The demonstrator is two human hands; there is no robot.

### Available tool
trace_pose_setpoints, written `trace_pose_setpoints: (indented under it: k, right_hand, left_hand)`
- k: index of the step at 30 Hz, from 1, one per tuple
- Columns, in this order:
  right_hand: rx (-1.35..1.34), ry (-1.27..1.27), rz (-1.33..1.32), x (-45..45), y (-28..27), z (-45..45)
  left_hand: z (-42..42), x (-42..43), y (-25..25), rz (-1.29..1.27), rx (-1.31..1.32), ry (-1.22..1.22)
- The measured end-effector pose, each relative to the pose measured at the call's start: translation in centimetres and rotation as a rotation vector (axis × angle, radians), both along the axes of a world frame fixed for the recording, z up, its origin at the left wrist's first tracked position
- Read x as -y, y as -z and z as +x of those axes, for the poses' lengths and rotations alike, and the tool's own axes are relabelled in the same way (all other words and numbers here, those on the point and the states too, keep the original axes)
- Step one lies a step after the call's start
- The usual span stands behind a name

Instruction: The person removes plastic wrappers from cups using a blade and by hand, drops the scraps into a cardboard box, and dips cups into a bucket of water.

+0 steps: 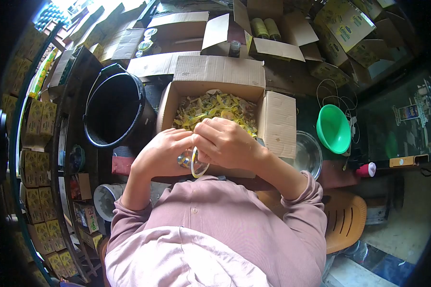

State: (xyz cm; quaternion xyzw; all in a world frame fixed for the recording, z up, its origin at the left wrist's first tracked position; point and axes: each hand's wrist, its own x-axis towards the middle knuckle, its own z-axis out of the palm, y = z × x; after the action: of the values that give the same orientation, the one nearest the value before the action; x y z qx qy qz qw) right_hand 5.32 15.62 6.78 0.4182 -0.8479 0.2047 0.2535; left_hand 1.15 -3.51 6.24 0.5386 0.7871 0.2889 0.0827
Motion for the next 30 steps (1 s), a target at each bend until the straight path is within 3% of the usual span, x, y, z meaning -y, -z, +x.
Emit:
trace_pose_setpoints:
  k: [13, 16, 30]
  right_hand:
    - [0.129, 0.045, -0.164, 0.5, -0.3, 0.6]
    - [0.182, -0.006, -0.27, -0.2, -1.0, 0.0]
    - [0.282, -0.025, -0.452, 0.1, -0.4, 0.3]
  left_hand:
    - [-0.1, 0.1, 0.1, 0.113, -0.073, -0.004]
    - [-0.2, 0.3, 0.0, 0.084, 0.259, 0.033]
    - [-0.6, 0.3, 0.5, 0.206, 0.409, 0.161]
